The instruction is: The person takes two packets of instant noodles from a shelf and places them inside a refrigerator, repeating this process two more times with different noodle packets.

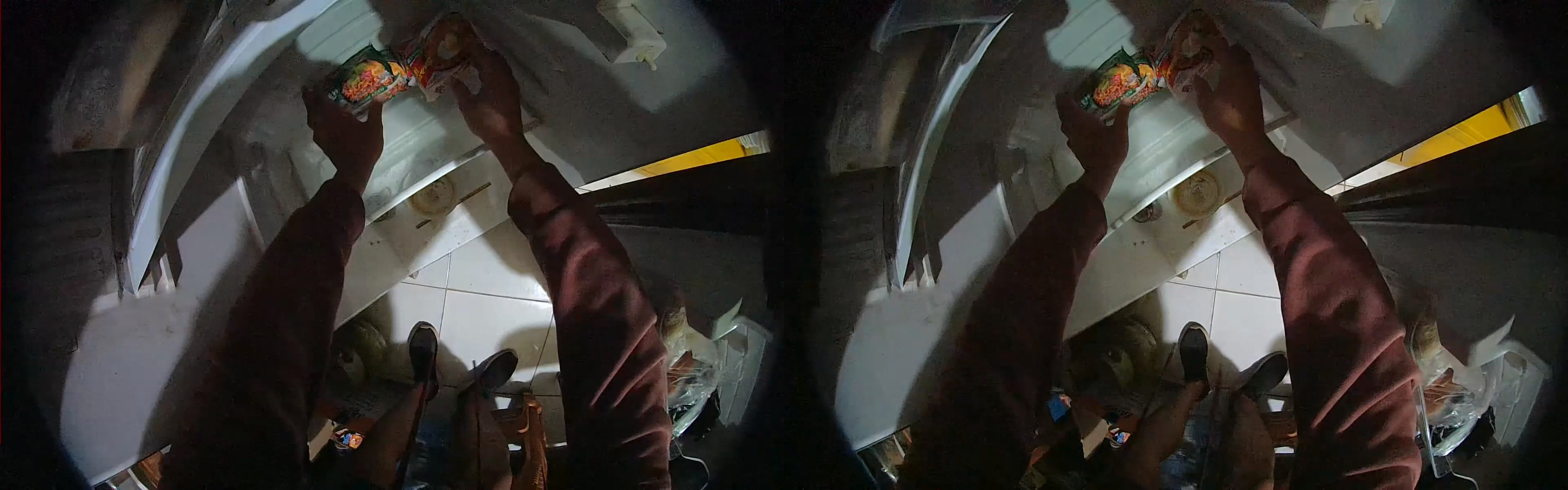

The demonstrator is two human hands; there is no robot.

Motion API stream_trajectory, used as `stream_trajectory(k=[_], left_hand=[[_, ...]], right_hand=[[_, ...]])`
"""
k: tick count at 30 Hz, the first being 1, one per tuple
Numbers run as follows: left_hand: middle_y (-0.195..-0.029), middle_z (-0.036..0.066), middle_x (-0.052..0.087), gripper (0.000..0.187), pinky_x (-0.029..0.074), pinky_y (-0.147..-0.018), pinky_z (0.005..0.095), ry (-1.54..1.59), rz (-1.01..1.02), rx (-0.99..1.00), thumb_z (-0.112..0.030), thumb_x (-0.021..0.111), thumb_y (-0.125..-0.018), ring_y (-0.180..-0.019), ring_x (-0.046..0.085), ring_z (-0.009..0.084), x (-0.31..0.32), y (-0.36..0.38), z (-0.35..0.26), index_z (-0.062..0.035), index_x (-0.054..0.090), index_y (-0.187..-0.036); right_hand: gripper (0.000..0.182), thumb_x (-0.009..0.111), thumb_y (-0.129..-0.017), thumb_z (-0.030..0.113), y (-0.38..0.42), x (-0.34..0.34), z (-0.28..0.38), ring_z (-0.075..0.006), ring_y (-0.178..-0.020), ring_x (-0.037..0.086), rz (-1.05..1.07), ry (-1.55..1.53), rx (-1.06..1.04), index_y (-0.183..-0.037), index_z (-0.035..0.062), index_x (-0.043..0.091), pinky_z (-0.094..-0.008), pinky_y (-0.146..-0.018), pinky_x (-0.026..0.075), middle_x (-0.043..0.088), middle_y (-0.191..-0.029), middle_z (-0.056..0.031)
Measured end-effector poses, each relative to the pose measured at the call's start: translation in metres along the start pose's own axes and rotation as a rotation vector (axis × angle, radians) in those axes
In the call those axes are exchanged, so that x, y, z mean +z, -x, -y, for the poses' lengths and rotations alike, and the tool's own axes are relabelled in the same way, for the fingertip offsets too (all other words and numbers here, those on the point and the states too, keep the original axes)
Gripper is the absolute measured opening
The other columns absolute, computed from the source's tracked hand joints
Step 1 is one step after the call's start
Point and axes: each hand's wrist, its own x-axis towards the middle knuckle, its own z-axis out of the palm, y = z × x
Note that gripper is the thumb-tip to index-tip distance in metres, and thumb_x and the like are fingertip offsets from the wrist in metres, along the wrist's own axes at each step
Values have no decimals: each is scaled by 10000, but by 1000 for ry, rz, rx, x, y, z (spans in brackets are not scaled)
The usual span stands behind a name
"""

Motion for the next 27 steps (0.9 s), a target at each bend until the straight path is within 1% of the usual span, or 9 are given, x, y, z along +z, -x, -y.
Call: stream_trajectory(k=[3, 5, 7, 10, 17, 19, 23, 25, 27], left_hand=[[-1265, 205, 483, 712, 369, -1032, 476, -256, -110, 218, -259, 780, -756, -1265, 426, 392, 9, 5, 11, -18, 403, -1310], [-1305, 189, 469, 672, 347, -1055, 468, -107, 129, 262, -228, 753, -785, -1268, 417, 395, 13, 7, 17, -52, 401, -1330], [-1334, 197, 460, 674, 333, -1071, 473, -106, 129, 280, -219, 749, -774, -1271, 420, 386, 13, 3, 16, -37, 406, -1324], [-1386, 206, 424, 680, 304, -1098, 483, -105, 156, 318, -206, 742, -778, -1272, 417, 385, 6, 11, 12, -40, 394, -1339], [-1424, 240, 369, 761, 240, -1135, 518, -175, 212, 383, -233, 747, -783, -1295, 378, 407, 7, 12, 21, -10, 342, -1386], [-1429, 243, 357, 784, 232, -1139, 517, -176, 228, 399, -244, 747, -782, -1309, 358, 413, 4, 11, 19, 5, 326, -1394], [-1455, 246, 313, 840, 192, -1156, 511, -213, 274, 359, -266, 750, -780, -1356, 302, 410, 2, 10, 12, 26, 283, -1416], [-1462, 244, 300, 861, 179, -1159, 511, -221, 281, 345, -274, 754, -777, -1364, 294, 402, 5, 13, 15, 20, 270, -1426], [-1470, 242, 288, 882, 167, -1162, 510, -232, 279, 330, -282, 758, -774, -1371, 286, 393, 4, 13, 14, 14, 257, -1436]], right_hand=[[438, 767, -817, 205, 0, -5, -9, -266, -1038, 622, 17, 110, -30, -1206, 98, 595, -383, -861, 520, 596, -1191, -139], [409, 773, -807, 203, -3, -3, -11, -265, -1011, 632, 32, 76, 37, -1170, 98, 616, -382, -846, 526, 609, -1159, -137], [317, 766, -809, 185, -12, -1, -9, -252, -980, 646, 88, 86, 181, -1089, 84, 657, -368, -854, 526, 644, -1076, -141], [269, 719, -811, 141, -15, 9, -1, -323, -935, 643, -42, -213, 267, -1076, 122, 680, -427, -832, 518, 628, -1041, -140], [343, 693, -822, 157, -23, 20, 6, -366, -961, 640, 13, -189, 214, -1162, 131, 658, -441, -853, 519, 631, -1073, -183], [402, 675, -826, 153, -8, 21, -2, -345, -1061, 602, 45, 88, 44, -1224, 146, 615, -446, -881, 506, 624, -1110, -158], [541, 698, -809, 173, 8, 7, 3, -325, -1138, 557, 62, 297, 49, -1322, 154, 527, -443, -916, 483, 585, -1216, -116], [660, 718, -800, 205, 5, 5, 1, -310, -1206, 509, 343, 330, -394, -1398, 166, 441, -488, -967, 447, 519, -1310, -113], [708, 723, -801, 234, 12, 7, 13, -292, -1265, 461, 471, 410, -344, -1430, 187, 403, -503, -1003, 412, 458, -1383, -99]])
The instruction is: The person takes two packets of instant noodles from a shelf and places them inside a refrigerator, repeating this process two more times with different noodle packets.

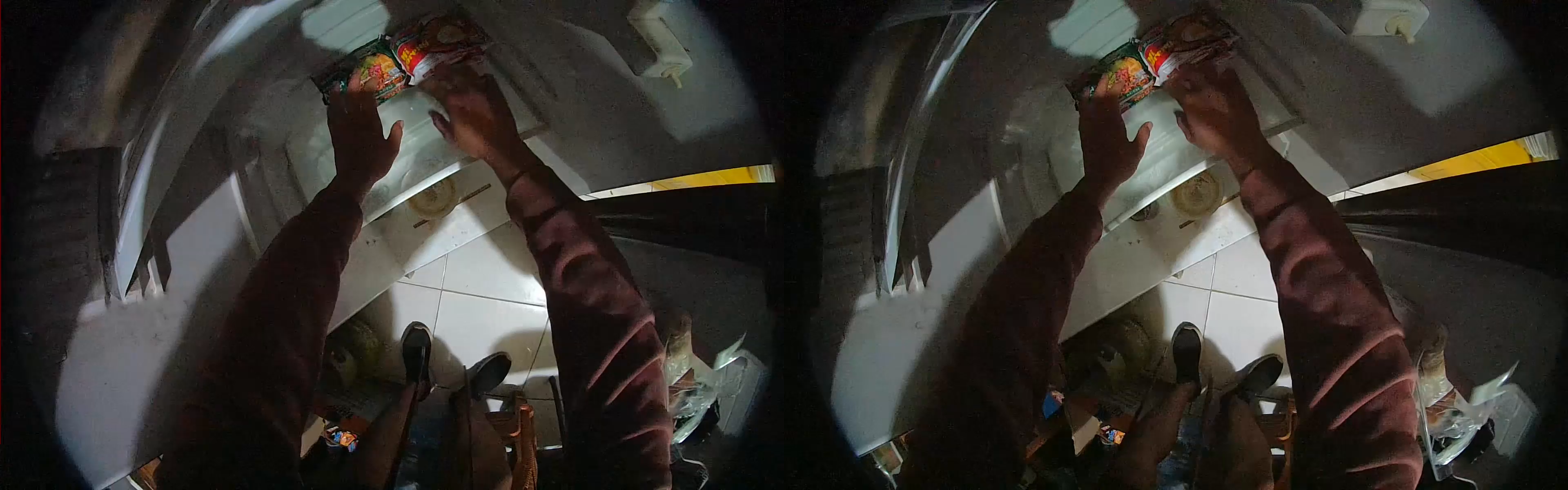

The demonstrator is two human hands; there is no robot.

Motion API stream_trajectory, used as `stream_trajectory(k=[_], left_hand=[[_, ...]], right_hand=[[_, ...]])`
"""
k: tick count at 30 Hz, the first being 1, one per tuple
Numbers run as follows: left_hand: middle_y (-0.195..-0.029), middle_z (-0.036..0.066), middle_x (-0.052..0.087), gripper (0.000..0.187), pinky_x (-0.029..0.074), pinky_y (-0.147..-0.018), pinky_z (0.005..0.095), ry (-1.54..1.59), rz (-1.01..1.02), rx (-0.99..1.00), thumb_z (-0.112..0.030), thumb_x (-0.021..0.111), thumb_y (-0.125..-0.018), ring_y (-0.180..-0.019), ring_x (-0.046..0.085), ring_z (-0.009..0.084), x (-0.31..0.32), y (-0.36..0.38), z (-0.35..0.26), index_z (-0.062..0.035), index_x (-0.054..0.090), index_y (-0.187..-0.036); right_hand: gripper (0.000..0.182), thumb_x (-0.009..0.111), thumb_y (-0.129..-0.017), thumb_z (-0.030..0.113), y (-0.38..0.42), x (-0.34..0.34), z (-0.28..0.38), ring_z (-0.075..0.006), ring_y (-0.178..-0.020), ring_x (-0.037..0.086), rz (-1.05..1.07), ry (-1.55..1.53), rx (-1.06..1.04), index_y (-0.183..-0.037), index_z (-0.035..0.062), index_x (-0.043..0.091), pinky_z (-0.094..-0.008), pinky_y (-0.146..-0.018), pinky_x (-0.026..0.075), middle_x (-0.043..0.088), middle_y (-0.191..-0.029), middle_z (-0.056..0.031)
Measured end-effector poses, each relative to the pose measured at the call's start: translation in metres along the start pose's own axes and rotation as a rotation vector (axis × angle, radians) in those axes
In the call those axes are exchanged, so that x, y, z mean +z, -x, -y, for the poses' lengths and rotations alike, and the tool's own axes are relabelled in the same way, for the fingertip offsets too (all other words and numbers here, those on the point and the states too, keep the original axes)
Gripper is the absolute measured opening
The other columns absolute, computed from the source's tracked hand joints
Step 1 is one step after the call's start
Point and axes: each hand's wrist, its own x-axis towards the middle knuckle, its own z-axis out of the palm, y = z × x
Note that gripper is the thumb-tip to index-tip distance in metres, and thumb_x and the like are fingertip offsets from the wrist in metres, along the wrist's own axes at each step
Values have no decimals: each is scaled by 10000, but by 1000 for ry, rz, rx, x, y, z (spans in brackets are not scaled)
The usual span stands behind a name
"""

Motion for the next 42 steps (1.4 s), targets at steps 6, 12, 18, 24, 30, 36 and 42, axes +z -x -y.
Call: stream_trajectory(k=[6, 12, 18, 24, 30, 36, 42], left_hand=[[-1499, 227, 252, 933, 153, -1155, 550, -27, 92, 22, -327, 759, -775, -1396, 252, 393, -5, 0, 4, -23, 216, -1471], [-1571, 157, 154, 931, 157, -1116, 645, -155, 141, 20, -403, 711, -809, -1444, 153, 399, -25, 15, -13, -138, 176, -1523], [-1591, 168, 113, 878, 137, -1119, 648, 46, 225, 86, -401, 677, -841, -1472, 91, 384, -42, 37, -43, -141, 201, -1531], [-1569, 217, 164, 881, 188, -1113, 624, 386, 129, -76, -292, 730, -814, -1440, 182, 419, -97, 77, -129, -92, 235, -1514], [-1542, 235, 235, 799, 247, -1133, 505, 698, 297, 77, -259, 735, -823, -1412, 252, 427, -192, 127, -185, -24, 322, -1466], [-1541, 221, 264, 699, 300, -1126, 463, 884, 607, 179, -203, 754, -814, -1417, 301, 369, -298, 155, -235, 5, 433, -1400], [-1513, 193, 342, 593, 348, -1102, 436, 1001, 615, 328, -201, 717, -852, -1376, 375, 363, -399, 126, -262, -31, 489, -1372]], right_hand=[[721, 709, -829, 275, 10, -1, -4, -283, -1397, 336, 131, 12, 98, -1461, 209, 367, -550, -1097, 314, 322, -1521, -91], [676, 683, -849, 229, 59, -18, 1, -318, -1406, 317, 178, -240, 138, -1454, 201, 384, -537, -1112, 306, 301, -1533, -130], [604, 666, -860, 147, 99, -81, 31, -365, -1391, 345, 225, -514, 261, -1421, 166, 442, -416, -1134, 308, 345, -1516, -177], [583, 690, -845, 141, 155, -168, 63, -367, -1350, 410, -29, -702, 404, -1386, 125, 473, -403, -1099, 365, 392, -1485, -183], [533, 674, -865, 114, 205, -251, 119, -340, -1351, 427, -106, -760, 584, -1365, 69, 496, -397, -1096, 356, 448, -1450, -190], [445, 664, -869, 72, 259, -344, 183, -308, -1306, 481, -173, -926, 867, -1299, 39, 550, -395, -1072, 373, 518, -1387, -170], [428, 660, -866, 44, 261, -494, 183, -322, -1270, 510, -192, -697, 774, -1281, 41, 556, -395, -1042, 399, 537, -1357, -166]])
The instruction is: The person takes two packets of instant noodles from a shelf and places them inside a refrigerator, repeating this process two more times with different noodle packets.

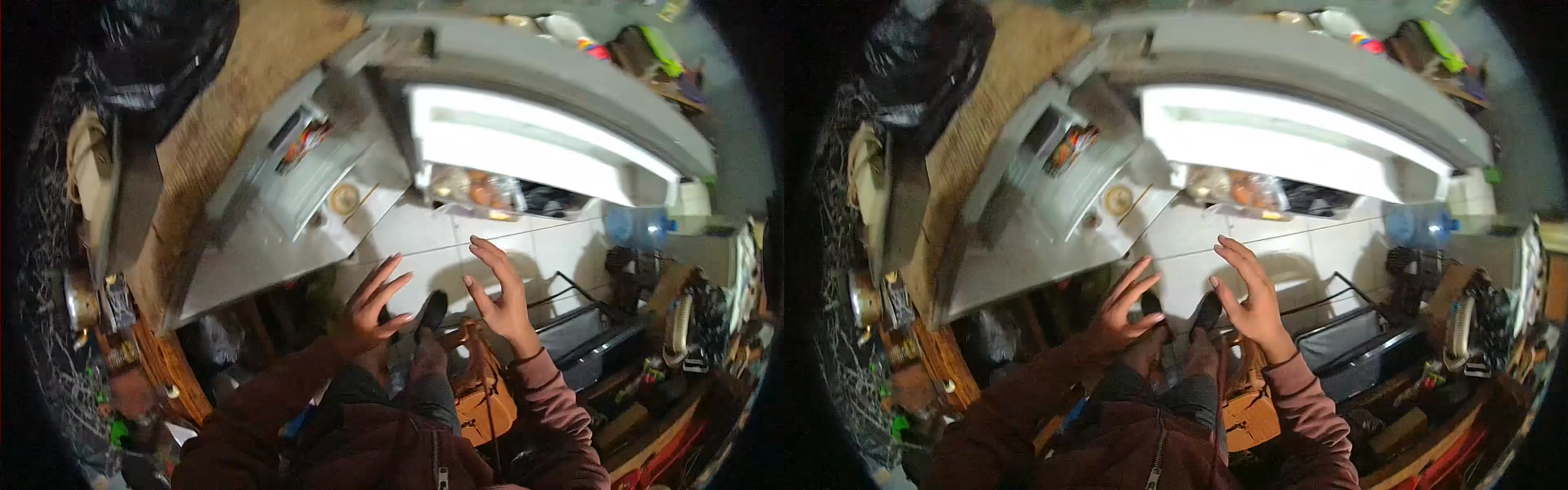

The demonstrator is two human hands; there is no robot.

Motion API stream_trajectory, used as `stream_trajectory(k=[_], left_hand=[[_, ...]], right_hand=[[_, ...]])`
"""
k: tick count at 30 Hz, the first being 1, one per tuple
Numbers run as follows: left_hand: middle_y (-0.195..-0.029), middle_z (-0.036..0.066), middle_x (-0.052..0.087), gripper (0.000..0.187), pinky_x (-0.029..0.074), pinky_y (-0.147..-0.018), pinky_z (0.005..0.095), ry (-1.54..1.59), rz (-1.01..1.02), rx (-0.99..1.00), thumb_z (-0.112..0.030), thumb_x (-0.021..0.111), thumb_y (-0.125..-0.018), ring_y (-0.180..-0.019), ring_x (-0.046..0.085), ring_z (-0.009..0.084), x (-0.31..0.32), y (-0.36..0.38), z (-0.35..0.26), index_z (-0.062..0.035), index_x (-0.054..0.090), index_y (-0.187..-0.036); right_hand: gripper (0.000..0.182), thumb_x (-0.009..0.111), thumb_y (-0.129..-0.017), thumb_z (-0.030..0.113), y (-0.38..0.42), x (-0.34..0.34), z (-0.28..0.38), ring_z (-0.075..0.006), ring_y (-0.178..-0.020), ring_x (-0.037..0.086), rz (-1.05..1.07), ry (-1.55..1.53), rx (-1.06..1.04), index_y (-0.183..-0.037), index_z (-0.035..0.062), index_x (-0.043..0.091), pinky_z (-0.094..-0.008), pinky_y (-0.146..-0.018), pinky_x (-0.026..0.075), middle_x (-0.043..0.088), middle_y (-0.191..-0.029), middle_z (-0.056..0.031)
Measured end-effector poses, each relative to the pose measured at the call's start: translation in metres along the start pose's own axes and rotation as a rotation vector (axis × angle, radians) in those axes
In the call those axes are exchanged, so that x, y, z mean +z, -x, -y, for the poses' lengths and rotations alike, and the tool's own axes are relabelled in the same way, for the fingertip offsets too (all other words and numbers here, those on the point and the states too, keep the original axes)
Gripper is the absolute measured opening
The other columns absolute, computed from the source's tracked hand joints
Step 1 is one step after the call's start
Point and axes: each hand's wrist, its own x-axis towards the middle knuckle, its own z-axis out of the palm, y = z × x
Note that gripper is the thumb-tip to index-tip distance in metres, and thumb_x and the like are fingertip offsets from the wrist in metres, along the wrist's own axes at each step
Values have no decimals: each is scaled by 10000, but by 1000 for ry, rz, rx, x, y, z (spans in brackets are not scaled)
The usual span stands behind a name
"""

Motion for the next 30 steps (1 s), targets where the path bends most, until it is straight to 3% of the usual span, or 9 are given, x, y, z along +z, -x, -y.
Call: stream_trajectory(k=[5, 11, 18, 19, 21, 22, 24, 27, 30], left_hand=[[-1500, 132, 385, 528, 397, -1061, 401, 48, 202, -30, -159, 716, -844, -1334, 442, 320, -57, -15, -56, -79, 539, -1335], [-1479, 76, 424, 460, 420, -1046, 390, -94, 119, -65, -162, 709, -853, -1324, 457, 290, -109, -26, -112, -117, 572, -1290], [-1472, 71, 442, 445, 404, -1061, 384, -128, 7, -2, -191, 723, -847, -1337, 444, 280, -145, -17, -152, -127, 600, -1269], [-1471, 72, 442, 442, 407, -1058, 380, -132, 18, -18, -190, 724, -846, -1335, 447, 280, -149, -13, -155, -126, 602, -1266], [-1457, 77, 456, 424, 416, -1047, 374, -156, 20, 21, -181, 719, -849, -1322, 460, 284, -160, -5, -150, -120, 607, -1254], [-1446, 88, 466, 411, 414, -1048, 381, -193, 63, 49, -205, 711, -855, -1307, 471, 292, -164, -1, -142, -116, 606, -1243], [-1435, 98, 476, 401, 412, -1048, 387, -223, 98, 73, -229, 702, -861, -1291, 483, 301, -171, 6, -131, -113, 605, -1233], [-1407, 96, 504, 380, 427, -1031, 393, -261, 150, 79, -249, 697, -865, -1255, 513, 302, -175, 12, -128, -107, 615, -1208], [-1295, 105, 592, 350, 454, -995, 397, -233, 98, 30, -178, 705, -846, -1186, 566, 307, -176, 15, -143, -76, 633, -1173]], right_hand=[[429, 657, -861, 27, -9, -97, 66, -281, -1186, 569, -222, 150, -115, -1278, 44, 558, -358, -959, 457, 589, -1292, -147], [487, 676, -860, 85, -34, -178, 127, -248, -1159, 567, -395, 243, -179, -1323, 68, 526, -389, -941, 462, 581, -1284, -126], [593, 720, -831, 210, -63, -197, 145, -391, -1258, 489, -333, 460, -263, -1347, 47, 478, -427, -1054, 388, 523, -1336, -210], [604, 726, -819, 221, -67, -198, 141, -403, -1252, 490, -337, 485, -251, -1343, 54, 476, -411, -1053, 390, 521, -1333, -225], [651, 725, -810, 313, -72, -197, 119, -372, -1286, 465, -340, 531, -109, -1368, 110, 459, -527, -1060, 356, 470, -1398, -200], [651, 725, -810, 313, -72, -193, 115, -372, -1286, 465, -332, 530, -117, -1368, 110, 459, -527, -1060, 356, 470, -1398, -200], [709, 714, -792, 424, -70, -188, 108, -332, -1329, 425, -307, 817, 177, -1396, 180, 436, -677, -1023, 295, 403, -1471, -134], [745, 706, -776, 482, -68, -185, 94, -308, -1360, 383, -311, 950, 177, -1412, 218, 420, -762, -974, 246, 349, -1513, -65], [745, 710, -781, 460, -67, -191, 117, -291, -1298, 467, -262, 933, 256, -1414, 194, 420, -653, -985, 334, 406, -1480, -34]])
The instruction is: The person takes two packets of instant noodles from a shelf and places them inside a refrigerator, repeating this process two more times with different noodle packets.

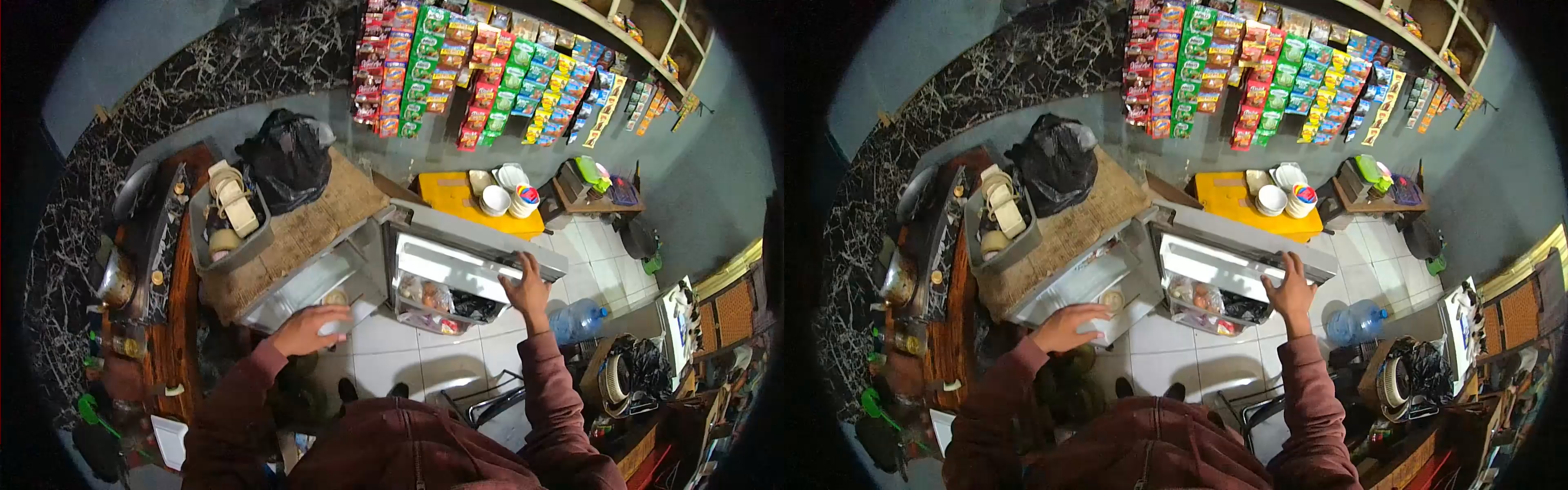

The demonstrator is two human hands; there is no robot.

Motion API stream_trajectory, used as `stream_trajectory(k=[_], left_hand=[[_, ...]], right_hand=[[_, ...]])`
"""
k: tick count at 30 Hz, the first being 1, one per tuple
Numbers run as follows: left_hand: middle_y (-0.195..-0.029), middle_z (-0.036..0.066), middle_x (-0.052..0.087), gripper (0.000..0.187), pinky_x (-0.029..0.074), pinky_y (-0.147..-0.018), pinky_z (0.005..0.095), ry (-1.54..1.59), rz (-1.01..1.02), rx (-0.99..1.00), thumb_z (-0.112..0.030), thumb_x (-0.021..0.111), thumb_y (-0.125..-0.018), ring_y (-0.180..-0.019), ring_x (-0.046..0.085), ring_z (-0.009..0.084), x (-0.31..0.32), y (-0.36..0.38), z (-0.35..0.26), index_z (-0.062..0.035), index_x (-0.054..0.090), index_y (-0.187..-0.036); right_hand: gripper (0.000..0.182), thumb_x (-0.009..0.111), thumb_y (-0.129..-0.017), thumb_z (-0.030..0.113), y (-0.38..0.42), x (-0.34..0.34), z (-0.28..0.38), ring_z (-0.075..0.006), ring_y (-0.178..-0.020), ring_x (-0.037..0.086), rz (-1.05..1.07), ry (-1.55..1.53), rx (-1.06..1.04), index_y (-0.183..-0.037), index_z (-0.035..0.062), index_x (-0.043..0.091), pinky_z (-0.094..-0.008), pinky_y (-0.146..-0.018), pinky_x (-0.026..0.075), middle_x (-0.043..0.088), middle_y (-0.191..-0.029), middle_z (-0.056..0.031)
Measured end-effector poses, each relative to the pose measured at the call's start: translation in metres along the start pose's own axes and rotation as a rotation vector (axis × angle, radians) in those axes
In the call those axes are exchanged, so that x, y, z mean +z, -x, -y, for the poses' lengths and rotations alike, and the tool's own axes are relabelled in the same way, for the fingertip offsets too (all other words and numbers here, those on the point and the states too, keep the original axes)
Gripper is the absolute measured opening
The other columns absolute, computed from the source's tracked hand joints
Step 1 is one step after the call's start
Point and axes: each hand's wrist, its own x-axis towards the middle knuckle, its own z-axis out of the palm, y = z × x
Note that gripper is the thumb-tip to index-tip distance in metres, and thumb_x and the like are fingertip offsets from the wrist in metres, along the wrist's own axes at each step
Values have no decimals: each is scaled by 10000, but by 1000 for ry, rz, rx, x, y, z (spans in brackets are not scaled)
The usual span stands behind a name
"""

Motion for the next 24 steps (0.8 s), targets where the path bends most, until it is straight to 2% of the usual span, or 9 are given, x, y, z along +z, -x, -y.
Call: stream_trajectory(k=[2, 3, 6, 13, 15, 17, 19, 21, 24], left_hand=[[-1258, 108, 615, 331, 449, -996, 382, 75, -122, -71, -166, 699, -856, -1178, 575, 292, 3, 1, -5, -64, 633, -1163], [-1247, 112, 622, 321, 447, -996, 374, 122, -176, -129, -181, 694, -865, -1178, 577, 288, 2, -1, -13, -63, 633, -1157], [-1196, 103, 647, 323, 447, -980, 337, 217, -336, -158, -80, 702, -845, -1149, 602, 244, 22, -1, -4, -33, 636, -1158], [-1180, 87, 660, 336, 466, -941, 311, 361, -381, -187, -66, 694, -851, -1065, 627, 180, 48, -2, -17, -24, 631, -1178], [-1183, 87, 660, 338, 467, -941, 309, 377, -361, -183, -66, 694, -851, -1066, 627, 179, 51, -2, -27, -24, 628, -1180], [-1185, 86, 659, 340, 467, -940, 307, 384, -337, -169, -65, 694, -851, -1067, 627, 177, 52, -3, -33, -24, 626, -1181], [-1189, 90, 658, 340, 468, -941, 306, 386, -315, -136, -64, 694, -851, -1066, 627, 178, 55, -4, -36, -24, 624, -1181], [-1195, 93, 655, 339, 469, -942, 309, 384, -295, -134, -60, 692, -850, -1067, 626, 181, 55, -5, -42, -24, 623, -1180], [-1201, 92, 653, 340, 467, -945, 309, 319, -290, -76, -56, 690, -851, -1072, 626, 188, 52, -7, -48, -24, 623, -1182]], right_hand=[[688, 705, -789, 452, -3, -3, -2, -267, -1208, 556, -26, 5, -17, -1374, 167, 481, -546, -960, 403, 488, -1411, -26], [611, 701, -793, 442, -5, -7, -3, -270, -1171, 577, 11, 29, -17, -1311, 153, 557, -533, -940, 418, 537, -1354, -27], [558, 702, -794, 420, 4, -12, 1, -283, -1099, 616, -39, 34, -54, -1266, 138, 601, -507, -909, 435, 579, -1301, -32], [452, 719, -788, 360, 42, -31, 17, -288, -1019, 643, -52, 36, -131, -1168, 124, 655, -435, -830, 501, 635, -1187, -59], [382, 710, -800, 346, 52, -35, 19, -300, -925, 666, -13, 8, -197, -1115, 132, 689, -425, -778, 522, 661, -1097, -73], [271, 705, -805, 356, 68, -34, 22, -310, -735, 678, -69, -63, -294, -980, 153, 750, -412, -676, 531, 698, -900, -79], [263, 700, -809, 390, 79, -34, 29, -297, -708, 679, 160, 11, -263, -936, 169, 763, -393, -705, 522, 712, -821, -78], [317, 670, -834, 455, 92, -17, 25, -285, -684, 676, 180, -109, -420, -935, 170, 764, -403, -800, 486, 717, -798, -96], [307, 704, -823, 363, 106, -28, 41, -309, -706, 677, 330, -205, -430, -988, 106, 741, -389, -722, 505, 715, -811, -116]])
